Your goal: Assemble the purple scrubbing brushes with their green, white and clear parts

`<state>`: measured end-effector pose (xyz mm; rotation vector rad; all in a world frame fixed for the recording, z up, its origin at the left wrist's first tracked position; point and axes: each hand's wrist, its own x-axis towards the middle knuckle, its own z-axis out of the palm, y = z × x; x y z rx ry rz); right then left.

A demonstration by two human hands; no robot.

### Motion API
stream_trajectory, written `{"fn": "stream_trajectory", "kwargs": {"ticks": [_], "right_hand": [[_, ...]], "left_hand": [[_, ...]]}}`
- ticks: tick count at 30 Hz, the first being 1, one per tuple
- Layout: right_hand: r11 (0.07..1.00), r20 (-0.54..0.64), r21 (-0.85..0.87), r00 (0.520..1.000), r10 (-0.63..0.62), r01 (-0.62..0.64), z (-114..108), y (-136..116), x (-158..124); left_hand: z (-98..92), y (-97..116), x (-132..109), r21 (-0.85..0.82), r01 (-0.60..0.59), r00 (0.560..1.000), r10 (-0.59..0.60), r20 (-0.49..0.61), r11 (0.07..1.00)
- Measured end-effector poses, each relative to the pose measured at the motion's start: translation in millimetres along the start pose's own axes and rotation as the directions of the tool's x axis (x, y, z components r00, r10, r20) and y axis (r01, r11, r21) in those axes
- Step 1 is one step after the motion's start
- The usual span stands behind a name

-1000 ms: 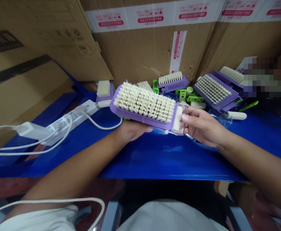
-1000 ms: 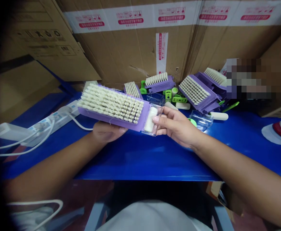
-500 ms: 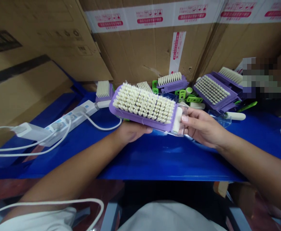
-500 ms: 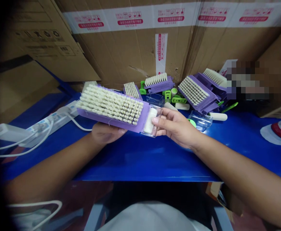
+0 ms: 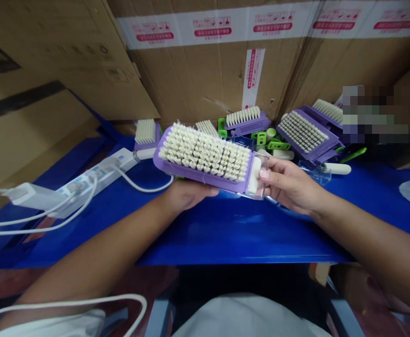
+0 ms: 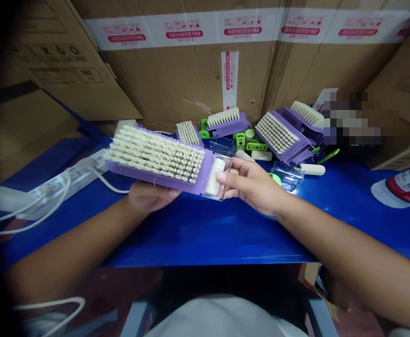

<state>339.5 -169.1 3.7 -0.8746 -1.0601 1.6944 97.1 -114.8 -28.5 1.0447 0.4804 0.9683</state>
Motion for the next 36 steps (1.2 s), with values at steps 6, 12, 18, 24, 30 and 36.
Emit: {"fn": "stream_trajectory", "kwargs": {"ticks": [6,12,18,24,30,36], "right_hand": [[1.000,0.006,0.006,1.000,0.003,-0.003,-1,-1,-1],[1.000,0.000,0.021,1.000,0.000,0.000,-1,1,2],[1.000,0.005,0.015,1.000,-0.004,0.004,0,0,1],[1.000,0.003,0.013,1.000,-0.005,0.005,0,0,0],[1.000,0.002,0.000,1.000,0.000,0.000,0,0,1],[1.000,0.015,0.004,1.000,-0.004,0.004,1,0,0]], "left_hand": [[-2.4,-1,0,0.060,-0.049,0.998,0.047,0.041,0.997],[-3.9,-1,0,0.030,-0.073,0.996,0.071,0.055,0.997],[-8.2,-3,-1,0.057,-0.079,0.996,0.076,0.044,0.995],[1.9,4,-2,0.075,-0.049,0.999,0.050,-0.013,0.996],[1.0,3,-2,0.060,-0.029,1.000,0.029,0.001,0.998],[-3.4,0,-1,0.017,-0.042,0.998,0.041,0.037,0.999]]}}
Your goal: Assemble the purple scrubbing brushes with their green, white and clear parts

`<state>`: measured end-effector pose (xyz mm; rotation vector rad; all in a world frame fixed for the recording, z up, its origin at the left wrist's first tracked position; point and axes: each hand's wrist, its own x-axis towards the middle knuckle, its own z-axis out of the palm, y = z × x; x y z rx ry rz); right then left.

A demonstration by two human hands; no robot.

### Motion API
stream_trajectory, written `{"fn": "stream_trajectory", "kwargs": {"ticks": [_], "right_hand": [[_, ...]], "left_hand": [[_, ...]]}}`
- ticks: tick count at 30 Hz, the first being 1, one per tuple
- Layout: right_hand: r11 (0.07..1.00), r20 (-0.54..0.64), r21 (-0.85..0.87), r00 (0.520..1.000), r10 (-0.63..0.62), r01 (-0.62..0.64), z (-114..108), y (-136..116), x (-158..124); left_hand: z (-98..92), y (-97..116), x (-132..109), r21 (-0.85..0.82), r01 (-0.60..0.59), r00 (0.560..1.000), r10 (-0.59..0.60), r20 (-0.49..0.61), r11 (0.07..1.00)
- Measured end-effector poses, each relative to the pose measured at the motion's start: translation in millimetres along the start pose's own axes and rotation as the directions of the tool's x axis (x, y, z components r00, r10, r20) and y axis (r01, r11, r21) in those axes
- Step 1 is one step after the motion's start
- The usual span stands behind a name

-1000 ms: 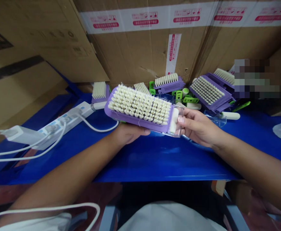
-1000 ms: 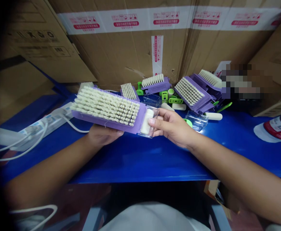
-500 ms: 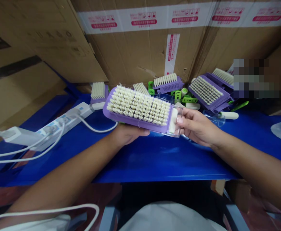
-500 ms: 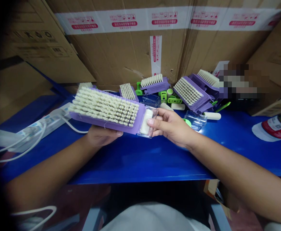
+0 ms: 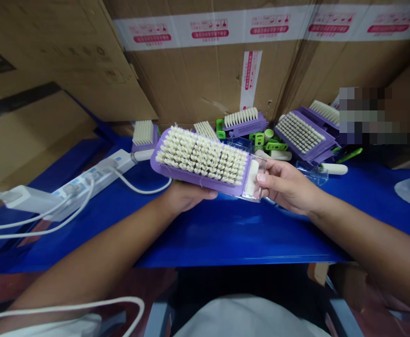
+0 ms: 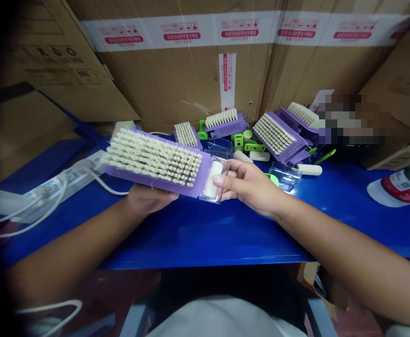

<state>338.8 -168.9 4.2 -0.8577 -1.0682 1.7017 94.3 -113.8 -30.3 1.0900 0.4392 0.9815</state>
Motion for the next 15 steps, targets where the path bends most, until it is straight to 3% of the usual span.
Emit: {"fn": "stream_trajectory", "kwargs": {"ticks": [15], "right_hand": [[1.000,0.013,-0.021,1.000,-0.014,0.015,-1,2,0]], "left_hand": [[-9.6,-8,-1,0.024,0.034,0.999,-0.033,-0.013,0.999]]}}
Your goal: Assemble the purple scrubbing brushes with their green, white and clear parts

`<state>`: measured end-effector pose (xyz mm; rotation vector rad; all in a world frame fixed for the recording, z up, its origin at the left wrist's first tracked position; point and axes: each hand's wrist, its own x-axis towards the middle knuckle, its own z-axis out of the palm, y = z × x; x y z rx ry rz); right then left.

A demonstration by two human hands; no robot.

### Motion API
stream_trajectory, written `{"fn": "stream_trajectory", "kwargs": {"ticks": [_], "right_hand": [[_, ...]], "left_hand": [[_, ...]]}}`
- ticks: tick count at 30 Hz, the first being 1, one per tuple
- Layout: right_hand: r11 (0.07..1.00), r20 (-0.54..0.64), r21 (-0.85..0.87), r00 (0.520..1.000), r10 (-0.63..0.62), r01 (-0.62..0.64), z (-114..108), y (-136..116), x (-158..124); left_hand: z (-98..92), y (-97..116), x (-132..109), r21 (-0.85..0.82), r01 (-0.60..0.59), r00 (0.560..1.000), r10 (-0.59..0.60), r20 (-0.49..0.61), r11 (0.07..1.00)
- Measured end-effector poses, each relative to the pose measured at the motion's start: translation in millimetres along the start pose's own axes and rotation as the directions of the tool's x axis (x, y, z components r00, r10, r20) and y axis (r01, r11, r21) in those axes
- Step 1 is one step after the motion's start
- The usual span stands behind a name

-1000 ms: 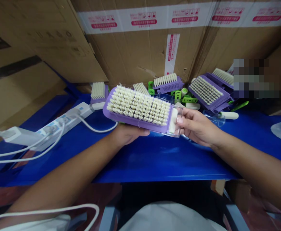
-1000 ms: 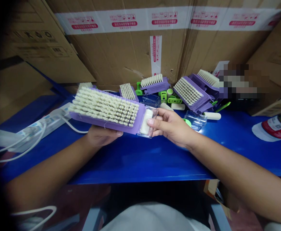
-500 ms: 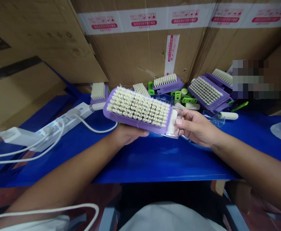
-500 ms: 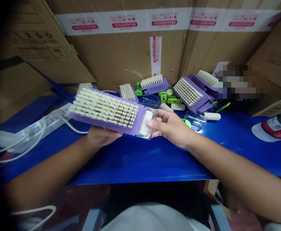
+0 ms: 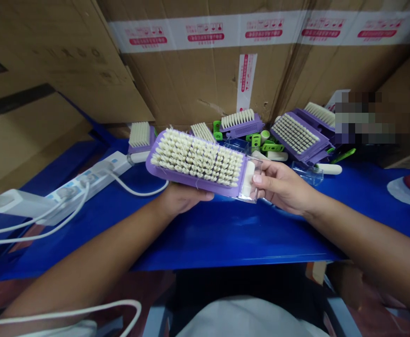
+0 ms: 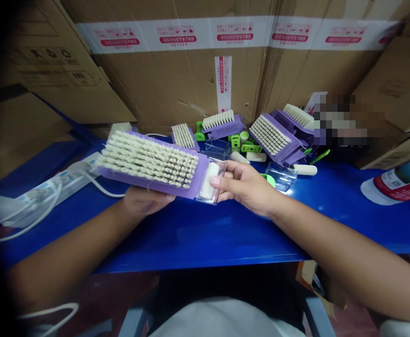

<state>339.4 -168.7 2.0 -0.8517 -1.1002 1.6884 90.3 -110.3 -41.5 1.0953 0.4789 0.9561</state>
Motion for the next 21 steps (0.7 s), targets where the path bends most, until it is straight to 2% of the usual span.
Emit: {"fn": "stream_trajectory", "kwargs": {"ticks": [8,21], "right_hand": [[1.000,-0.005,-0.009,1.000,0.008,-0.008,-1.0,0.1,-0.2],[1.000,-0.007,-0.012,1.000,-0.002,0.002,-0.1,0.1,-0.4]], "left_hand": [[6.8,6.6,-0.8,0.001,-0.001,1.000,0.001,-0.005,1.000],[4.5,5.1,-1.5,-0.009,0.003,1.000,-0.002,0.019,1.000]]}}
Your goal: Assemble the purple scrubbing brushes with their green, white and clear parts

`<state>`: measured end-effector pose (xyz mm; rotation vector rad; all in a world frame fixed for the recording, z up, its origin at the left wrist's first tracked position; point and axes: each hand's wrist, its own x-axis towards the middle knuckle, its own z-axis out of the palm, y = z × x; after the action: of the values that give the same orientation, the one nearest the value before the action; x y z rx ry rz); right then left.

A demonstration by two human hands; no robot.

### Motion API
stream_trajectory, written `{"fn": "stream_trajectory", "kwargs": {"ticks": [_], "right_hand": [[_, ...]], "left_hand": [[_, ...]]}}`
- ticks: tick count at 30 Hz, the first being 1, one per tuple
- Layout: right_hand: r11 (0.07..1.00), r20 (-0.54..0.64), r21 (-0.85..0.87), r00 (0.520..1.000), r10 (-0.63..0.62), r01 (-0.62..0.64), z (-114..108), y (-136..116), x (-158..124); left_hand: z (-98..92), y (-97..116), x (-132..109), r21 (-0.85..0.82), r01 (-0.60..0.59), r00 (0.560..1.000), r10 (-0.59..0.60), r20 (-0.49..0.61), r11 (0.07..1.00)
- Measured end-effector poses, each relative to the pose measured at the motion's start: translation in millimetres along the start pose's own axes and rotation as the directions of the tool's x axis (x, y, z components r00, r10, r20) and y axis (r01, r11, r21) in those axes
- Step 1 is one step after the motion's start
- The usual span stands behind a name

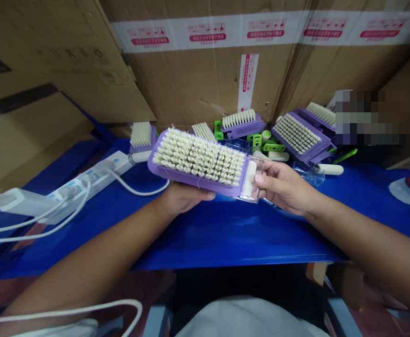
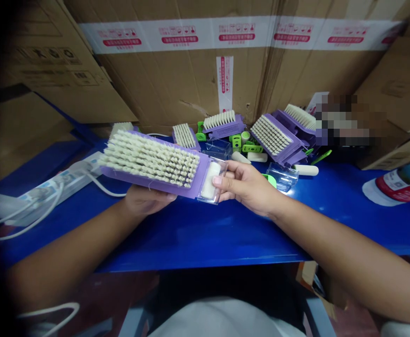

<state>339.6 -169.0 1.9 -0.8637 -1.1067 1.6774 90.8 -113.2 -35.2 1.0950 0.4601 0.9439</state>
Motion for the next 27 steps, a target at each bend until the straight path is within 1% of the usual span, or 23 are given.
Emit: {"fn": "stream_trajectory", "kwargs": {"ticks": [9,12,16,20,23,27], "right_hand": [[1.000,-0.004,-0.002,1.000,0.002,-0.002,-1,1,0],[1.000,-0.005,-0.021,1.000,-0.006,0.006,-2,1,1],[0.999,-0.005,-0.035,1.000,-0.009,0.009,-1,1,0],[0.999,0.004,-0.035,1.000,-0.014,0.014,-1,0,0],[0.999,0.003,-0.044,1.000,-0.019,0.019,-1,1,1],[0.999,0.010,-0.038,1.000,-0.023,0.023,-1,2,1]], "left_hand": [[-3.7,-4,1,0.001,-0.019,1.000,0.019,0.006,1.000],[-4.1,-5,1,-0.016,-0.013,1.000,0.013,-0.008,1.000],[-0.9,-1,1,-0.019,-0.003,0.999,0.003,-0.042,1.000],[4.5,2,2,0.029,-0.012,0.999,0.013,-0.032,0.999],[7.0,2,3,0.026,-0.019,0.999,0.020,-0.049,0.999],[7.8,1,3,0.020,-0.014,1.000,0.014,-0.028,1.000]]}}
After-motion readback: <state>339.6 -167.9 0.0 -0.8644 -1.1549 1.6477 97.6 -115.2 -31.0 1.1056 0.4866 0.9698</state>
